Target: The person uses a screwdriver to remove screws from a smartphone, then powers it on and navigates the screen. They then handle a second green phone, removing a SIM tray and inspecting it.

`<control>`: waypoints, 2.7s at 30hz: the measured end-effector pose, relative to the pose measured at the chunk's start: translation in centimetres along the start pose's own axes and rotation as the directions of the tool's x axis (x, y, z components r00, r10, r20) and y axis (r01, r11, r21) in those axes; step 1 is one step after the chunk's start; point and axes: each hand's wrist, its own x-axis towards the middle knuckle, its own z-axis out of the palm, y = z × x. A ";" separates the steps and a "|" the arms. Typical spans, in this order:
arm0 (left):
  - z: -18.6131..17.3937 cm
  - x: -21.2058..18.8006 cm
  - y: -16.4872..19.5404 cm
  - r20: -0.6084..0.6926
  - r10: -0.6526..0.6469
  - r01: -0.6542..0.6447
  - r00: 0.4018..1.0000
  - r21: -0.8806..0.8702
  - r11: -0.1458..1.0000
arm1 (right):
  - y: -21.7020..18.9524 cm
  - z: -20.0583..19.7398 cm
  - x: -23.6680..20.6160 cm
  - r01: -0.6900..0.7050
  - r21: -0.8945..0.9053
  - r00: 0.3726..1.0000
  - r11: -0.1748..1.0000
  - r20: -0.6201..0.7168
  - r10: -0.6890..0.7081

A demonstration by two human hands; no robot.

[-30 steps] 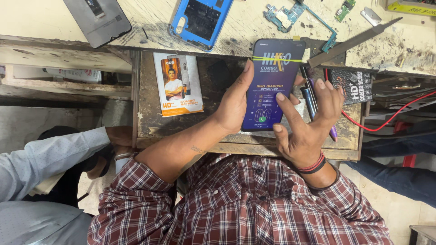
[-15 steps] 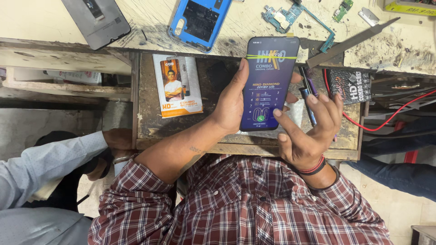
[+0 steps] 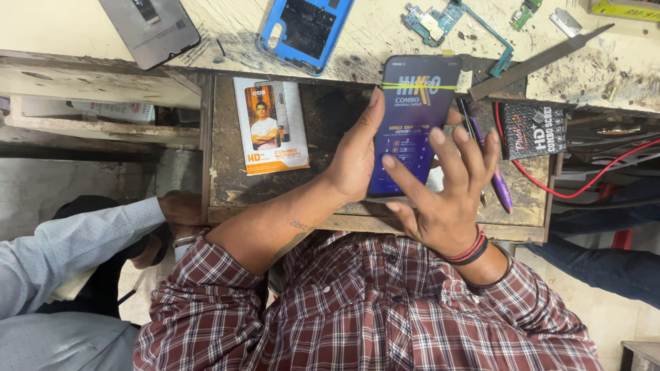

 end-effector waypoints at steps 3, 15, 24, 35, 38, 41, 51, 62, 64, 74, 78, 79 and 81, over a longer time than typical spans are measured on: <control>0.0 -0.1 0.0 -0.022 -0.027 0.028 0.999 0.033 0.999 | 0.0 -0.2 0.5 -0.028 -0.014 0.999 1.000 -0.026 0.028; 0.1 -0.2 0.0 0.004 -0.048 0.047 0.999 0.037 0.998 | 0.8 -0.6 -0.4 -0.091 0.085 0.994 0.992 -0.053 0.096; 0.2 -0.2 0.6 -0.015 -0.017 0.016 1.000 -0.066 0.998 | 1.9 -0.8 -3.2 -0.005 0.118 0.990 0.993 -0.136 0.022; 0.3 -0.2 0.8 -0.042 -0.049 0.047 0.998 -0.061 0.997 | 1.6 -0.7 -3.1 -0.024 0.074 0.991 0.997 -0.132 0.034; 0.4 -0.3 0.9 -0.044 -0.039 0.037 0.998 -0.054 0.998 | 1.6 -0.8 -3.0 -0.028 0.084 0.993 0.996 -0.110 0.037; 0.4 -0.3 0.9 -0.038 -0.033 0.032 0.999 -0.028 0.999 | 1.5 -0.8 -3.1 -0.026 0.091 0.992 0.996 -0.123 0.037; 0.5 -0.2 0.8 -0.036 -0.054 0.052 0.998 -0.076 0.996 | 1.7 -0.7 -2.9 -0.014 0.105 0.994 0.994 -0.107 0.026; 1.1 -0.3 1.0 -0.067 -0.080 0.078 0.995 -0.026 0.997 | 1.9 -0.8 -3.0 -0.011 0.118 0.991 0.993 -0.130 0.026; 1.1 -0.3 1.0 -0.080 -0.097 0.094 0.992 -0.037 0.995 | 1.9 -0.8 -3.0 -0.013 0.133 0.991 0.991 -0.129 0.030; 1.0 -0.2 1.0 -0.067 -0.080 0.077 0.995 -0.051 0.996 | 1.9 -1.0 -3.0 -0.005 0.094 0.990 0.996 -0.141 0.018; 1.0 -0.2 1.0 -0.057 -0.074 0.071 0.996 -0.047 0.996 | 1.8 -0.9 -2.9 -0.013 0.106 0.992 0.994 -0.121 0.026; 1.0 -0.3 0.9 -0.051 -0.069 0.067 0.996 -0.045 0.997 | 1.8 -0.9 -3.0 -0.007 0.100 0.991 0.995 -0.129 0.020; 1.0 -0.3 0.8 -0.054 -0.075 0.072 0.996 -0.044 0.996 | 1.9 -1.0 -3.0 0.004 0.087 0.990 0.996 -0.144 0.009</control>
